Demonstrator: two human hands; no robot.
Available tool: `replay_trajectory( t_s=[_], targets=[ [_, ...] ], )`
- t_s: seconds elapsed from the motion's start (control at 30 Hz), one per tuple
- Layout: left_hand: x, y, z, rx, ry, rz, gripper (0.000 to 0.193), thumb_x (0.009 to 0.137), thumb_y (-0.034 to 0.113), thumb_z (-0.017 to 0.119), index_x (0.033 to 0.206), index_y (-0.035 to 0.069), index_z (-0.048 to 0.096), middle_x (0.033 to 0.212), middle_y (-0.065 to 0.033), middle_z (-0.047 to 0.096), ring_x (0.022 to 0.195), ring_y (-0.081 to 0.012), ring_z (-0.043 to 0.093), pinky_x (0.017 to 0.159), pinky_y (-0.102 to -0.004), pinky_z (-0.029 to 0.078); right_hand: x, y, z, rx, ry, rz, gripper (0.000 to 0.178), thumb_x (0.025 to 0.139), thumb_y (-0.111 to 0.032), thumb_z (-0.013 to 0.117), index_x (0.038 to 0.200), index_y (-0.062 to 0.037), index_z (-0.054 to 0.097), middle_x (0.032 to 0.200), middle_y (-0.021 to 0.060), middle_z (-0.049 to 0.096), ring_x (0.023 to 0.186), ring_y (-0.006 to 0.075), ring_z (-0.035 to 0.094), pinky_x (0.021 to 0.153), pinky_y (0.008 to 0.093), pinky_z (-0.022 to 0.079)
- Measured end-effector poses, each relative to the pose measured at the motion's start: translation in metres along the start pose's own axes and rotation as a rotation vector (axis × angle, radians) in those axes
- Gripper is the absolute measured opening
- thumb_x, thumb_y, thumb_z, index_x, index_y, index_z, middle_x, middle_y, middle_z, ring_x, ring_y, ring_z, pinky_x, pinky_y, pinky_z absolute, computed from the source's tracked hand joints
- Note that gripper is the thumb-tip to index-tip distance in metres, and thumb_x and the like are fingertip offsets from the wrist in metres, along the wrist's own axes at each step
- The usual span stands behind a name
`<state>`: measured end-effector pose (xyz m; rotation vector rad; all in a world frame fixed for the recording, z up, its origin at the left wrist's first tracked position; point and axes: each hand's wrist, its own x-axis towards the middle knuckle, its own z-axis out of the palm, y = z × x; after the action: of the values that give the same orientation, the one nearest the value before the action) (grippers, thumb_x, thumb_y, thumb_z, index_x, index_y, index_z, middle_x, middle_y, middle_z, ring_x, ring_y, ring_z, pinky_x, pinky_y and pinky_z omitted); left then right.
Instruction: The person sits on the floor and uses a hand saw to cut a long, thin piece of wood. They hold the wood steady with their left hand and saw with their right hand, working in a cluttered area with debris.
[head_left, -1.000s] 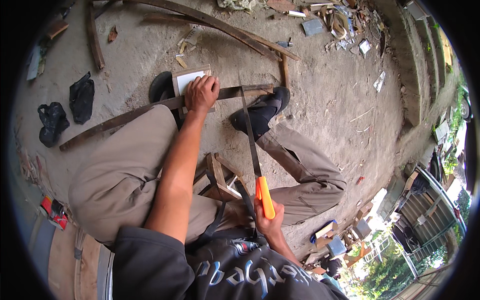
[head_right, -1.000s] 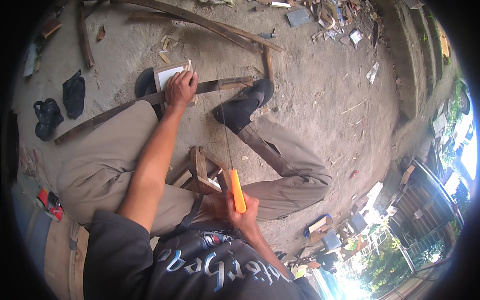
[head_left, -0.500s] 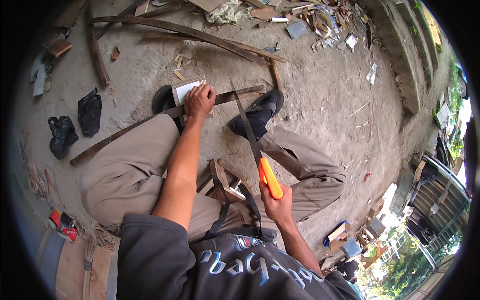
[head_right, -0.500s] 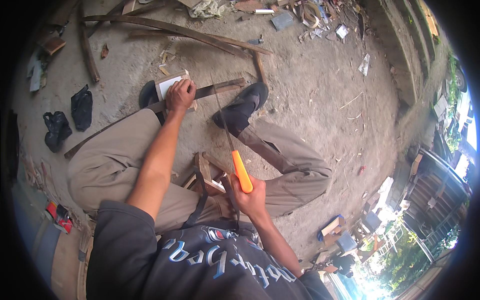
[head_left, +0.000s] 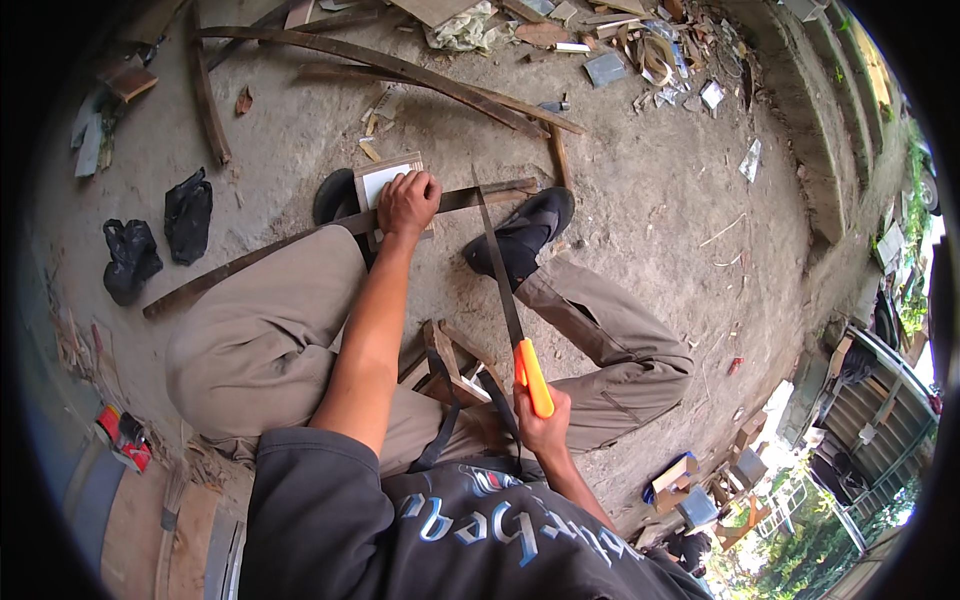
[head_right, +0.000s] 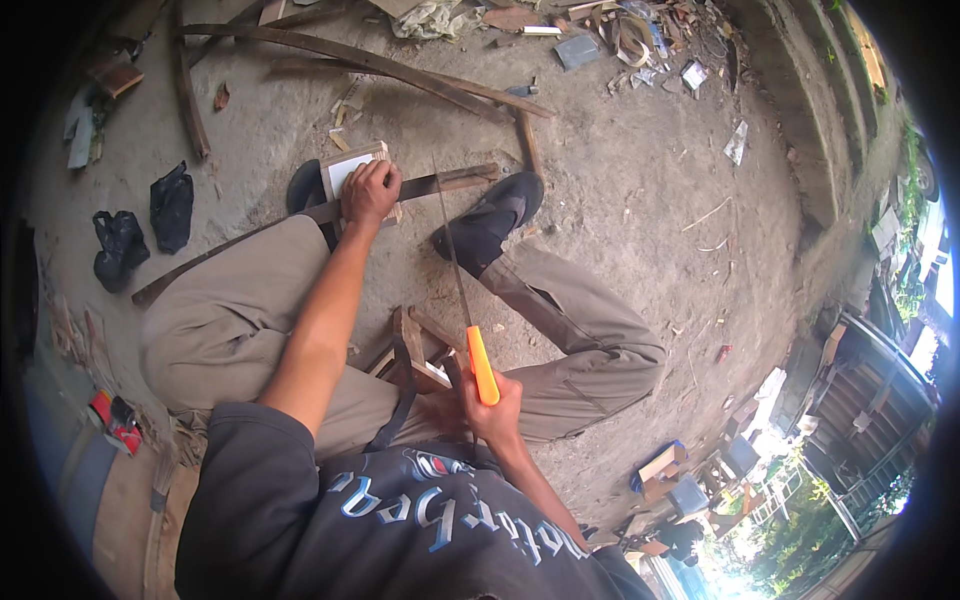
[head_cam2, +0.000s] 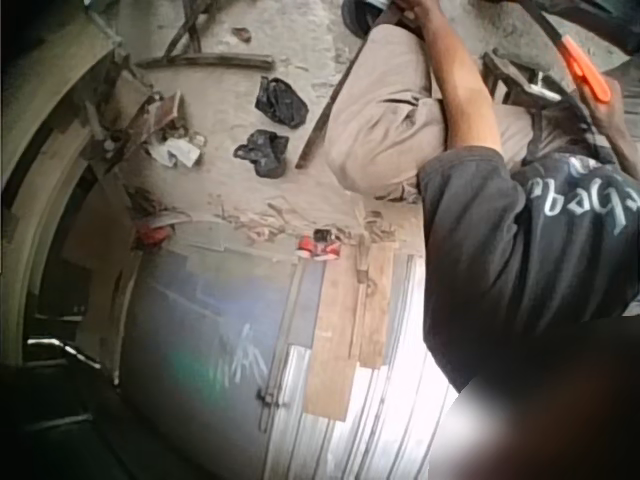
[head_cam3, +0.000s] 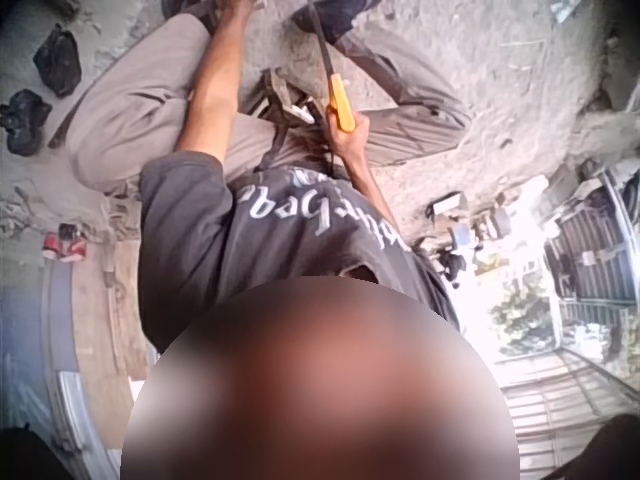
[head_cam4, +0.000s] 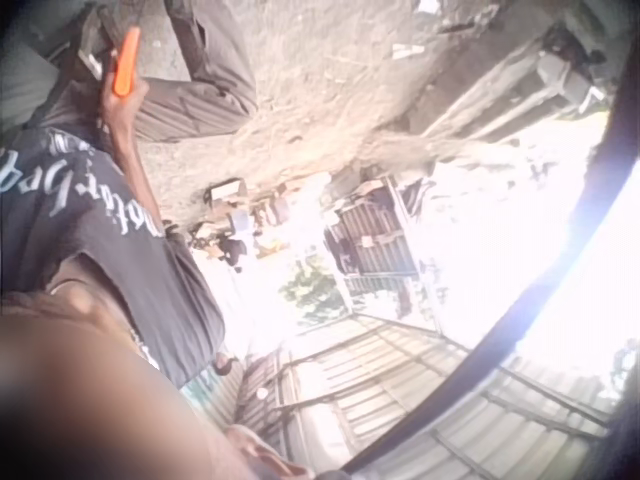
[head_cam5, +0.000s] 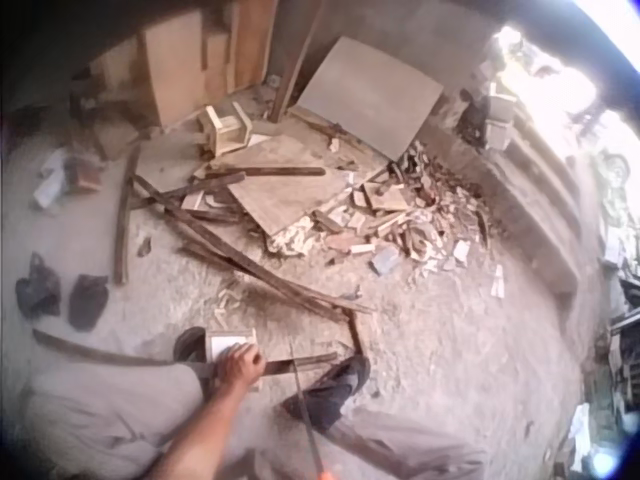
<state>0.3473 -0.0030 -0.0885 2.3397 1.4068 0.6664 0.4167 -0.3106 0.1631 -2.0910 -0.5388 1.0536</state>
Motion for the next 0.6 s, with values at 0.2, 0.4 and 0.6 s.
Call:
replay_trajectory(
  t_s=[0.2,0.4,0.6],
  targets=[
    [0.003,0.002,0.002,-0.001,-0.03,0.03,0.014,0.085,0.02,0.062,0.076,0.01,0.061,0.08,-0.0059,0.065,0.08,-0.0285,0.063,0.071,-0.0438,0.049,0.151,-0.028,0.048,-0.01,0.019,-0.065,0.028,0.09,-0.019,0.066,0.077,0.0052,0.061,0.054,0.0065,0.051,0.054,0.0094,0.047,0.051,0.0338,0.041],
    [-0.004,-0.008,-0.002,0.011,0.003,0.004,0.012,0.083,0.018,0.063,0.075,0.01,0.06,0.079,-0.0058,0.065,0.078,-0.0289,0.063,0.07,-0.0442,0.049,0.062,0.011,0.039,0.076,-0.008,-0.056,0.019,0.09,-0.01,0.066,0.077,0.0025,0.063,0.054,0.0049,0.049,0.054,0.007,0.049,0.05,0.0308,0.041],
    [-0.002,-0.005,0.0,-0.034,0.009,0.049,0.01,0.082,0.015,0.063,0.075,0.009,0.059,0.076,-0.0059,0.063,0.075,-0.0293,0.061,0.066,-0.0444,0.047,0.017,0.021,0.012,-0.034,0.0,-0.077,0.014,0.086,-0.01,0.067,0.079,0.0015,0.065,0.055,0.0103,0.056,0.048,0.0157,0.058,0.05,0.0341,0.045]
  ],
)
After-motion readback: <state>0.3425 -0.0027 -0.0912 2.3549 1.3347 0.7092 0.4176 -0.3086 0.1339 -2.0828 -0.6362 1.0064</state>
